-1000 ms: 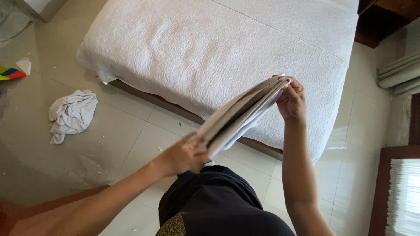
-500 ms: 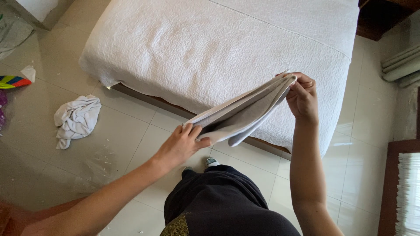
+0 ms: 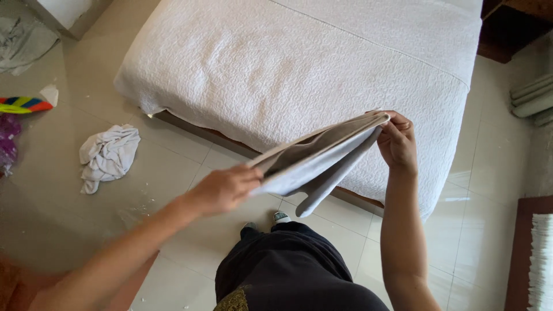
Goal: The person places a white pillow on a bed, then picks up a white towel from the floor. They spread the towel on the bed, fold it into a smaller rectangle, and roll it tightly into a cylindrical shape.
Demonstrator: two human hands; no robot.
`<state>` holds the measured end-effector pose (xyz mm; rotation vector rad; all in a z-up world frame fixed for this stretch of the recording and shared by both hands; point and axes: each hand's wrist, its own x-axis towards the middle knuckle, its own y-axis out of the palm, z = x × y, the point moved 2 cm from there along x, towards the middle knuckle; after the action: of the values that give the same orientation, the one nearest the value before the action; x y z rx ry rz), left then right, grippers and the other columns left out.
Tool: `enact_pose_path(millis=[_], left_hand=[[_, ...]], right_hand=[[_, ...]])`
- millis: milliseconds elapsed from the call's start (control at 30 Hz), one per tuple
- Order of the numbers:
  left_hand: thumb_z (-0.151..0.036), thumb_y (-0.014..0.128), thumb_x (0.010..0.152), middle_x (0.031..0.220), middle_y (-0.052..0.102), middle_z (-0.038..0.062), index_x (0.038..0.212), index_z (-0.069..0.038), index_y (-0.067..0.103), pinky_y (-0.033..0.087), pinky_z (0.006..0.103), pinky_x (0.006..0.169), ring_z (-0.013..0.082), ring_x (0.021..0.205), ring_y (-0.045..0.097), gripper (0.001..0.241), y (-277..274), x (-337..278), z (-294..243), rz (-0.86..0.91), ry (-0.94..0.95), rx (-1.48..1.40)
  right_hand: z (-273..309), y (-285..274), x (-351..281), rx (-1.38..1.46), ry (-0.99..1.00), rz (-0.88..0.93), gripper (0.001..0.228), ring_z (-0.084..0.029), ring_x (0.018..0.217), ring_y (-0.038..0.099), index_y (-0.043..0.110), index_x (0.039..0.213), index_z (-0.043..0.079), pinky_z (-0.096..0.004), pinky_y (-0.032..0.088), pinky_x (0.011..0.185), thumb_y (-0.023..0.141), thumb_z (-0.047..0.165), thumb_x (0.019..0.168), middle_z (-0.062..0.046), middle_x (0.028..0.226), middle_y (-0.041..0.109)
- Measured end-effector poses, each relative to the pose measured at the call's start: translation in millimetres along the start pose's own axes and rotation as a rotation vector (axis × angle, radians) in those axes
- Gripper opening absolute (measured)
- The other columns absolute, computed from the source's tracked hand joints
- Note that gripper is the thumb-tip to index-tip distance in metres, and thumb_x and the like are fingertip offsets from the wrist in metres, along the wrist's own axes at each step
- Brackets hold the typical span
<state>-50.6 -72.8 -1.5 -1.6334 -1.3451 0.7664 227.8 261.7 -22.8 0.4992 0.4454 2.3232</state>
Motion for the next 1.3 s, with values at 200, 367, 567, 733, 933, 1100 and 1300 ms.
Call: enact_pose_path(millis=[200, 367, 567, 733, 933, 1100, 1300], left_hand=[[-0.023, 0.069, 0.092, 0.100, 0.073, 0.000, 0.105, -0.014, 0.065, 0.058, 0.0413, 0.080, 0.0245, 0.095, 0.066, 0.017, 8, 6, -36, 0.017, 0.128, 0.065], [-0.025, 0.072, 0.087, 0.111, 0.069, 0.010, 0.119, -0.008, 0.055, 0.058, 0.0446, 0.083, 0.0308, 0.100, 0.067, 0.040, 51, 1, -1, 0.074, -0.059, 0.047], [-0.023, 0.074, 0.090, 0.122, 0.064, 0.008, 0.120, -0.010, 0.067, 0.059, 0.0435, 0.091, 0.0311, 0.108, 0.067, 0.033, 13, 7, -9, -0.244, -0.188, -0.231], [-0.019, 0.080, 0.080, 0.125, 0.052, 0.008, 0.102, -0.011, 0.075, 0.056, 0.0466, 0.096, 0.0348, 0.117, 0.059, 0.024, 18, 13, -20, -0.637, 0.194, 0.076], [-0.009, 0.077, 0.097, 0.119, 0.055, 0.003, 0.121, -0.008, 0.075, 0.059, 0.0319, 0.092, 0.0177, 0.108, 0.064, 0.025, 0, 37, -31, -0.681, 0.362, 0.147], [-0.021, 0.071, 0.100, 0.093, 0.060, 0.000, 0.110, -0.016, 0.075, 0.053, 0.0293, 0.068, 0.0140, 0.084, 0.064, 0.012, -21, 68, -36, -0.708, 0.494, 0.395], [-0.044, 0.078, 0.087, 0.080, 0.066, -0.003, 0.086, -0.011, 0.076, 0.051, 0.0346, 0.061, 0.0161, 0.070, 0.064, 0.033, -79, 95, -68, -0.262, 0.271, -0.137]], right_hand=[[-8, -9, 0, 0.026, -0.019, -0.101, 0.017, -0.022, 0.105, 0.072, 0.072, 0.115, -0.002, -0.035, 0.057, 0.100, 0.064, 0.005, 0.102, -0.018, 0.119, 0.073], [0, 11, -6, 0.033, -0.058, -0.021, 0.014, -0.024, 0.106, 0.073, 0.071, 0.114, -0.002, -0.036, 0.059, 0.100, 0.064, 0.006, 0.105, -0.020, 0.118, 0.073], [15, 1, -2, 0.015, -0.117, -0.067, 0.014, -0.024, 0.107, 0.073, 0.071, 0.117, -0.002, -0.037, 0.060, 0.099, 0.063, 0.005, 0.107, -0.020, 0.119, 0.073], [21, -8, 7, 0.004, -0.118, -0.114, 0.014, -0.023, 0.108, 0.073, 0.069, 0.117, -0.001, -0.035, 0.060, 0.100, 0.062, 0.005, 0.106, -0.019, 0.121, 0.073], [10, -27, 14, 0.042, -0.099, -0.172, 0.017, -0.021, 0.104, 0.073, 0.068, 0.121, -0.002, -0.034, 0.060, 0.095, 0.060, 0.008, 0.110, -0.016, 0.118, 0.073], [6, -32, 28, 0.028, -0.054, -0.128, 0.022, -0.023, 0.099, 0.074, 0.068, 0.122, -0.004, -0.035, 0.062, 0.090, 0.059, 0.011, 0.109, -0.017, 0.113, 0.074], [12, -57, 46, 0.058, -0.030, -0.104, 0.024, -0.022, 0.099, 0.074, 0.068, 0.122, -0.004, -0.034, 0.061, 0.092, 0.060, 0.013, 0.107, -0.017, 0.112, 0.074]])
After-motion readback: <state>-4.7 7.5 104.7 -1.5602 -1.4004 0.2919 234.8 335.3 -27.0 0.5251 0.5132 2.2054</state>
